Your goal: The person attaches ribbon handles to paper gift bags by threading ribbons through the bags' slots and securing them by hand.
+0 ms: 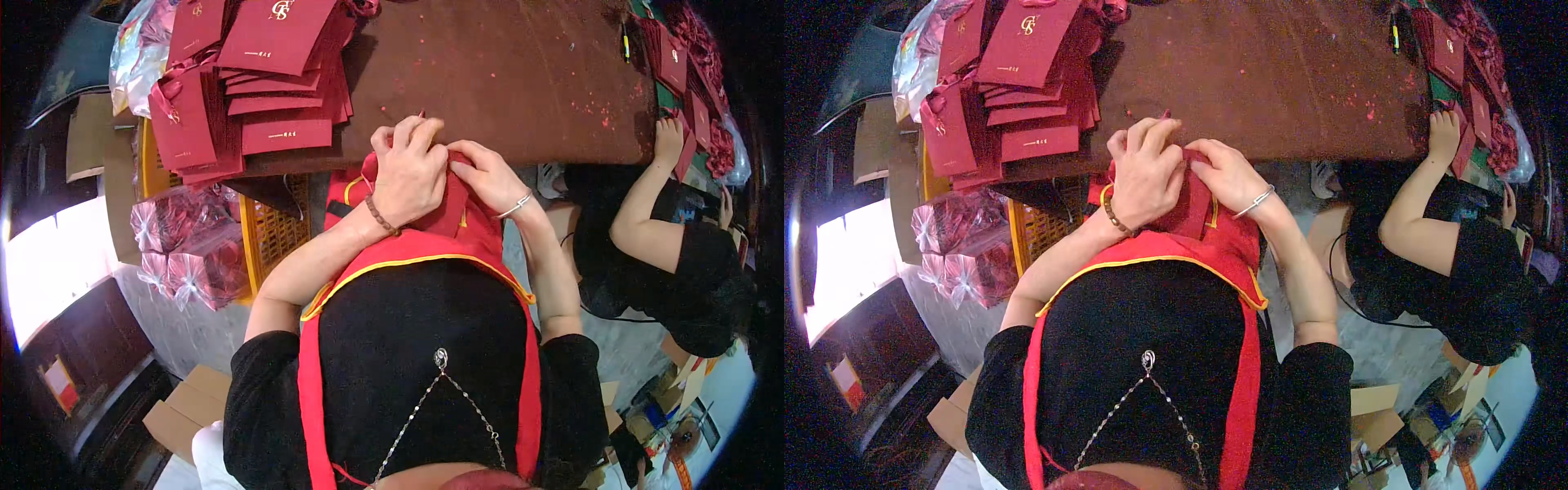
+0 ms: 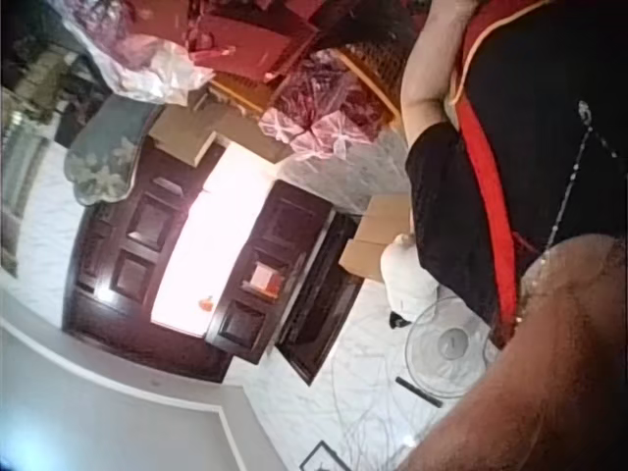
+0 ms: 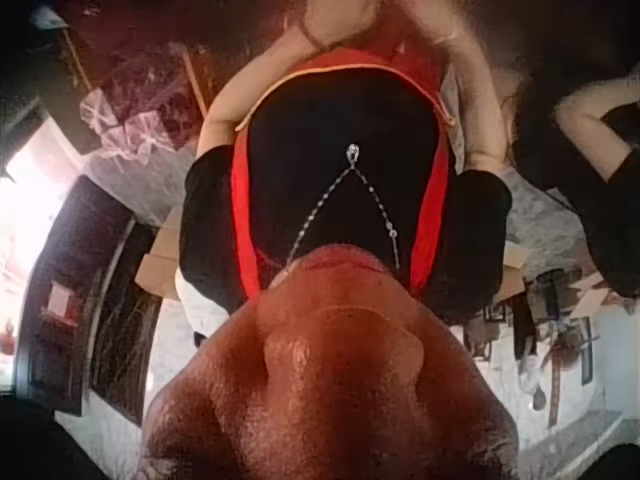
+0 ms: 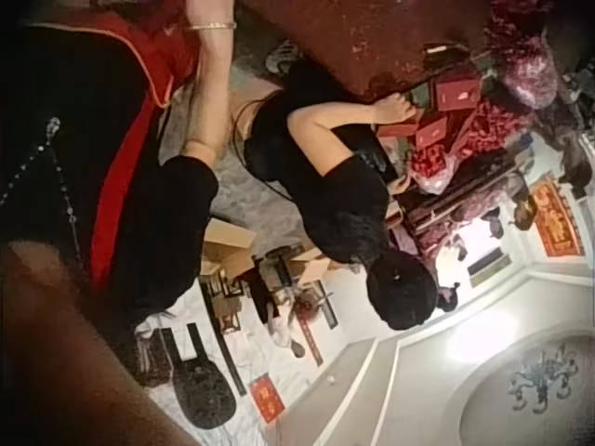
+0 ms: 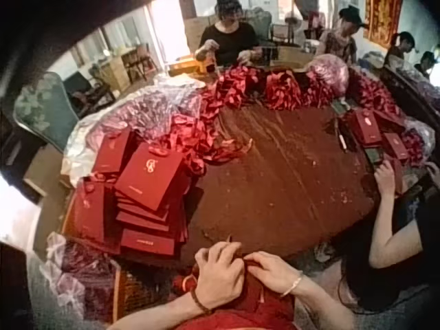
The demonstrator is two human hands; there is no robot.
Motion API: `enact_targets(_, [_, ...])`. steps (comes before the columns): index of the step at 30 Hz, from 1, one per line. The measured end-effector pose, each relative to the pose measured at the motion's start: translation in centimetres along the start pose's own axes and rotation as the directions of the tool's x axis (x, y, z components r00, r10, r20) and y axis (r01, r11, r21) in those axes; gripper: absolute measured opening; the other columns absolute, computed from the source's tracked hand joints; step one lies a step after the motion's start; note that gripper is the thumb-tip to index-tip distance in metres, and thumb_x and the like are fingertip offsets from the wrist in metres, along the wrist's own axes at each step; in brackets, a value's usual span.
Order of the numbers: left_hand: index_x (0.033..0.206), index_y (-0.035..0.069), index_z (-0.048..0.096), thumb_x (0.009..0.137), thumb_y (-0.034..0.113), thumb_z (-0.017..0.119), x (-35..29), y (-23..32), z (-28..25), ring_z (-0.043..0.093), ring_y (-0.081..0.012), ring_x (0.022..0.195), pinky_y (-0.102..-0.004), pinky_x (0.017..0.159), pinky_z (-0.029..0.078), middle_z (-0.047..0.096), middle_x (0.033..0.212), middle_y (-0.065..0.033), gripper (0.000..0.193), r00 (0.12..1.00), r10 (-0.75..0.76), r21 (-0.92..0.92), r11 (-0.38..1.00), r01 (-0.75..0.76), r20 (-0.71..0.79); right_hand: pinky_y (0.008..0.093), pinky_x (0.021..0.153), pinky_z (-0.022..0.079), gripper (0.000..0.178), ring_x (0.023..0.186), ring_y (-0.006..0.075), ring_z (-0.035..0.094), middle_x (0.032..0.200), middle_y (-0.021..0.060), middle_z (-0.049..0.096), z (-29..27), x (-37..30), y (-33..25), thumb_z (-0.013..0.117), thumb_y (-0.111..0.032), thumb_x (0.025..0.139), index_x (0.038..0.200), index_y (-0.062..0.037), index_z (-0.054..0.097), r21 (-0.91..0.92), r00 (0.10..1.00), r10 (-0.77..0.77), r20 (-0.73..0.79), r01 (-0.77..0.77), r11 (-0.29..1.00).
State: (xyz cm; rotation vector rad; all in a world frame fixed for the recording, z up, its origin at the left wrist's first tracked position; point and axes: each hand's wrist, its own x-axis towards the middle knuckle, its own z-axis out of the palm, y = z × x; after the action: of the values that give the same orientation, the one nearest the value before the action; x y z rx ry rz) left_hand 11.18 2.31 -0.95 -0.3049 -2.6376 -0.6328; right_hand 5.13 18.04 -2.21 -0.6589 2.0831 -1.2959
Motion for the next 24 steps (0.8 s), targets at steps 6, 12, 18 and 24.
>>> enact_targets(6, [0.081, 0.008, 0.056, 0.072, 0.013, 0.060, -0.6, -0.5, 1.5, 0.050, -0.0225, 0.098, -0.0440, 0.083, 0.029, 0.059, 0.092, -0.0014, 0.011, 0.998, -0.053, -0.067, 0.996, 0.056, 0.043, 0.0322, 0.087, 0.043, 0.028, 0.101, 0.0233, 0.057, 0.106, 0.0173, 0.060, -0.5, -0.5, 0.0, 0.053, -0.013, 0.084, 0.109, 0.0001, 0.054, 0.101, 0.996, 0.077, 0.037, -0.080, 0.992])
enact_targets(12, [0.077, 0.009, 0.055, 0.071, 0.013, 0.062, -0.7, -0.2, 1.8, 0.049, -0.0232, 0.095, -0.0432, 0.080, 0.028, 0.058, 0.089, -0.0020, 0.010, 0.998, -0.054, -0.075, 0.996, 0.055, 0.012, 0.0334, 0.079, 0.046, 0.030, 0.090, 0.0236, 0.061, 0.098, 0.0156, 0.062, -0.7, -1.0, 0.3, 0.056, -0.011, 0.082, 0.110, -0.0019, 0.050, 0.181, 0.964, 0.263, 0.040, -0.266, 0.947])
enact_targets(18, [0.077, 0.007, 0.055, 0.070, 0.014, 0.059, 0.3, -0.8, 2.3, 0.048, -0.0236, 0.095, -0.0453, 0.080, 0.028, 0.056, 0.087, -0.0034, 0.011, 0.999, -0.037, -0.052, 0.998, 0.037, -0.002, 0.0361, 0.068, 0.048, 0.022, 0.077, 0.0324, 0.062, 0.083, 0.0197, 0.062, -1.8, 0.1, -0.5, 0.061, -0.018, 0.079, 0.093, -0.0012, 0.060, -0.113, 0.986, 0.138, -0.097, -0.149, 0.982])
enact_targets(24, [0.086, 0.006, 0.055, 0.068, 0.014, 0.057, 1.0, 0.5, 1.4, 0.047, -0.0254, 0.101, -0.0459, 0.084, 0.028, 0.054, 0.095, -0.0083, 0.020, 0.997, 0.074, 0.077, 0.994, -0.075, 0.016, 0.0391, 0.071, 0.047, 0.015, 0.080, 0.0350, 0.058, 0.083, 0.0186, 0.059, -1.2, -0.5, -1.4, 0.059, -0.013, 0.076, 0.084, -0.0003, 0.059, -0.183, 0.974, -0.087, -0.207, 0.049, 0.982])
